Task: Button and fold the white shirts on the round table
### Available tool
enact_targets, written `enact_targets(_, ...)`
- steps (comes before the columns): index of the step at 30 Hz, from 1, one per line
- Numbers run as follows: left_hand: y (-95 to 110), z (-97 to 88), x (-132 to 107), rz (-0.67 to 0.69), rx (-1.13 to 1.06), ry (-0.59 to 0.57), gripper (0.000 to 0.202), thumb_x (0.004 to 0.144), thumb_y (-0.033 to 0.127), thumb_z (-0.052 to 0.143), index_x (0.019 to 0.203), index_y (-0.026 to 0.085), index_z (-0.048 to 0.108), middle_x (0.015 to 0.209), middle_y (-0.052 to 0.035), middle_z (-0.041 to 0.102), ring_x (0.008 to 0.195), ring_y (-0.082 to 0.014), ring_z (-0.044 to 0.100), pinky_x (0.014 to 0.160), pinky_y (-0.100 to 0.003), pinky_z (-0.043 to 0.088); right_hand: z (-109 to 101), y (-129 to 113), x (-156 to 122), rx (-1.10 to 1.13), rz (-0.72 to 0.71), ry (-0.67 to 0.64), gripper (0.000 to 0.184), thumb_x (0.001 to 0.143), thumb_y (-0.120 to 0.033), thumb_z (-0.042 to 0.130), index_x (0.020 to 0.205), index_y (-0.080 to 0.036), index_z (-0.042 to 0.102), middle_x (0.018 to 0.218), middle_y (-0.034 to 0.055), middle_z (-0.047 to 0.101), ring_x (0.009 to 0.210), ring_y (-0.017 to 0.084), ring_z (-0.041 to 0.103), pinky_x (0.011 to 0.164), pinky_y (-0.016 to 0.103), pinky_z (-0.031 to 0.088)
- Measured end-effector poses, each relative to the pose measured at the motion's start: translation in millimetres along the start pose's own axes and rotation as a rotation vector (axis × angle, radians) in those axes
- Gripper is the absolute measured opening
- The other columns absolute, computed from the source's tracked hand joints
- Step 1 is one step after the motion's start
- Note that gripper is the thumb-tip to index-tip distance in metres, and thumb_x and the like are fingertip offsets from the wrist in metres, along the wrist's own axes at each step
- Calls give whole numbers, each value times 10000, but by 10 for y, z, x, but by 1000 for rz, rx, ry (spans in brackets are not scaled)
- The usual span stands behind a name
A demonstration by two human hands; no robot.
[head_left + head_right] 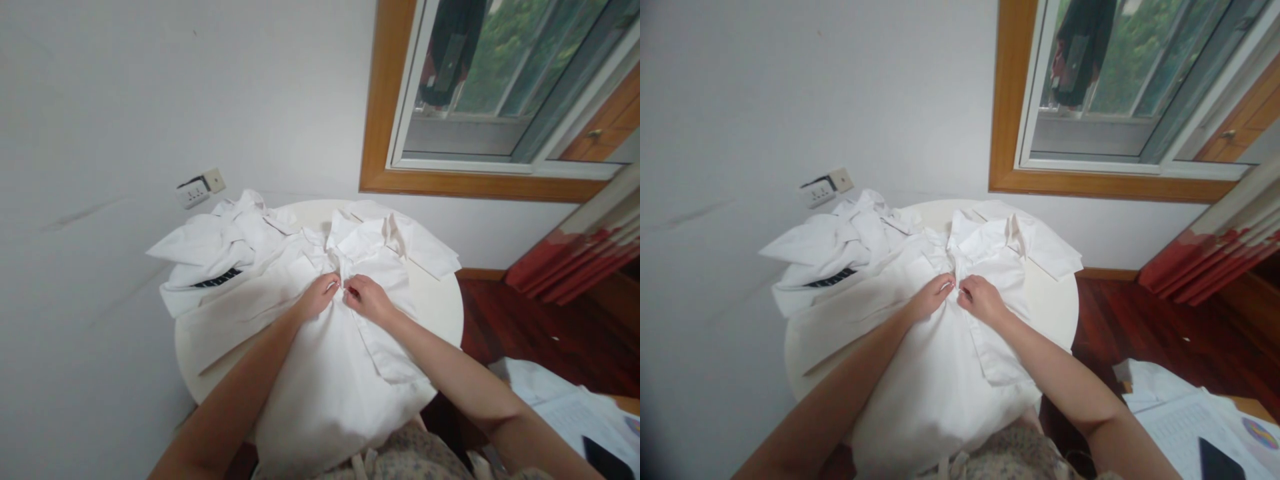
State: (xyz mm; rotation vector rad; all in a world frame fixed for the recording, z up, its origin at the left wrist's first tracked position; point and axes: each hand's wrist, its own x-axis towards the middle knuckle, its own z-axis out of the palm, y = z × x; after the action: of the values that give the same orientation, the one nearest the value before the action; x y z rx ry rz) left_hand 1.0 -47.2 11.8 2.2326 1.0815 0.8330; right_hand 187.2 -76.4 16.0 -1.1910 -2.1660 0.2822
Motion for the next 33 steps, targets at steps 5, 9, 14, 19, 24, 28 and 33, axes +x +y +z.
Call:
enact_targets(5, -30, 60, -5, 61, 155, 36, 230, 932, 251, 335, 875, 188, 549, 868, -59, 600, 871, -192, 542, 842, -335, 436, 9, 17, 5, 86, 36, 32, 71, 749, -132, 556, 776, -197, 563, 748, 1, 539, 715, 151, 495, 682, 249, 389)
enact_targets(9, 28, 83, 6, 67, 264, 41, 263, 941, 211, 313, 877, 176, 566, 861, -76, 607, 864, -208, 540, 832, -350, 426, -4, 20, 13, 110, 43, 31, 71, 728, -141, 564, 763, -201, 550, 727, -18, 510, 680, 135, 476, 640, 234, 363)
enact_targets(14, 94, 55, 6, 78, 344, 29, 271, 942, 199, 310, 893, 180, 576, 860, -81, 607, 875, -218, 536, 826, -355, 417, -2, 35, 13, 135, 75, 50, 60, 733, -162, 576, 769, -203, 550, 732, -24, 513, 680, 132, 481, 631, 231, 358)
enact_targets(19, 115, 17, -18, 102, 329, -4, 274, 950, 249, 323, 861, 199, 577, 836, -66, 595, 871, -210, 531, 804, -336, 416, 31, 97, 19, 189, 85, 58, 69, 777, -146, 531, 811, -193, 569, 760, -3, 541, 726, 147, 504, 687, 250, 393)
enact_targets(24, 90, 42, -18, 98, 305, -5, 295, 960, 249, 299, 891, 192, 579, 845, -68, 609, 860, -206, 539, 802, -337, 418, 31, 104, 22, 207, 73, 66, 76, 786, -138, 511, 804, -193, 560, 776, 8, 542, 743, 156, 505, 701, 262, 401)
enact_targets(28, 57, 64, 2, 86, 302, 31, 292, 962, 245, 299, 911, 179, 579, 871, -82, 623, 863, -214, 549, 805, -347, 420, 16, 79, 31, 204, 84, 89, 45, 769, -155, 528, 758, -198, 528, 729, -10, 502, 697, 148, 482, 652, 249, 380)
enact_targets(33, 36, 57, 13, 63, 301, 61, 284, 962, 265, 319, 903, 183, 585, 853, -76, 618, 857, -216, 555, 806, -350, 422, 5, 73, 34, 198, 89, 52, 29, 762, -182, 540, 755, -204, 521, 728, -23, 497, 675, 136, 472, 628, 240, 363)
